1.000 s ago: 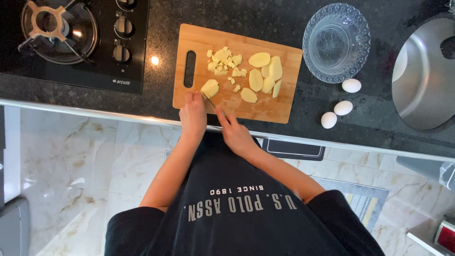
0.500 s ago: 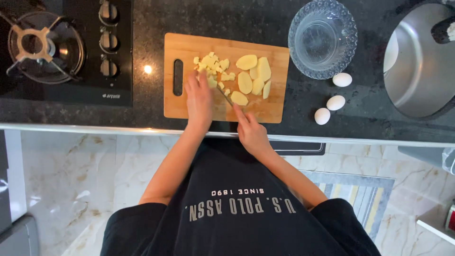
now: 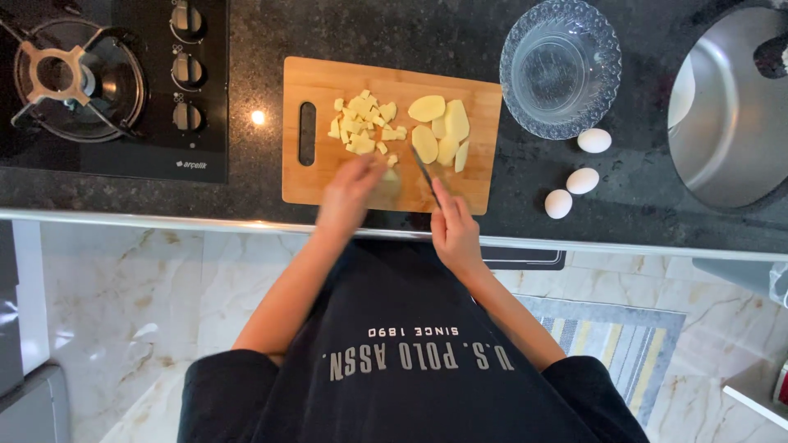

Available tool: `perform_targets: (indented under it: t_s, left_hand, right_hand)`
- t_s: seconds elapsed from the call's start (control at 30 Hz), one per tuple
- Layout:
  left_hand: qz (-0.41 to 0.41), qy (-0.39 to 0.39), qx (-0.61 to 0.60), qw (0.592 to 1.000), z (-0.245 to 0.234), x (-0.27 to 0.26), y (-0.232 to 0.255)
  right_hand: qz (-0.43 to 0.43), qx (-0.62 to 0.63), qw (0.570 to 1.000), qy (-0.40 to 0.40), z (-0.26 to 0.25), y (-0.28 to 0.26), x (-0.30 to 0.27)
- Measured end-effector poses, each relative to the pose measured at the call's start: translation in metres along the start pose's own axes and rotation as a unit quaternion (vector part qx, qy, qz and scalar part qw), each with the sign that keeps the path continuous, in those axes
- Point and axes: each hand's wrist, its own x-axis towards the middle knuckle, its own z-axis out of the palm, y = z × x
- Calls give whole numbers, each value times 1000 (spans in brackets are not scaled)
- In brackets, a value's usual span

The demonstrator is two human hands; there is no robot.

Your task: The person slices peeled potatoes into pieces on a wooden cutting board using a small knife, then turns on the gas stove, places a frying pan on the burner, pours oil into the pan, and scrapes the cut potato pieces from the board into the pan. Eggs sit on the counter nearby but are not handled.

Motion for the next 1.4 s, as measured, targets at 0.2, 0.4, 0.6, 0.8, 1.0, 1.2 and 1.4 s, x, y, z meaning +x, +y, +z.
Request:
perform_targets:
  t_s: [0.2,0.4,0.6,0.8,1.0,1.2,1.4]
  left_hand:
    - [-73,-21,-4,997,-59,-25,-29]
    - [-145,128,53,980,-30,-47,-24]
    - [-136,59,79,986,-14,-54,-30]
    - [-78,17,145,986,-49,-14,-32]
    - [-108,-3,162,981,-53,-7,-31]
    - [-107,4,112,988,-43,-18,-40]
    - [-221,35,41,974,-8,-18,-27]
  right_hand:
    - [-88,5,994,-63,29,-17,10]
    - [-182,-126,963,-153,47,-24,30]
    - [-269,-215,918,-196,50,-9,61]
    - [-314,-290,872,-239,41,-18,89]
    - [-331,-260,873,-247,24,8,93]
    - [-265,-244,898,-253,-21,40,67]
    - [-105,-133,967,-193,57,-5,9]
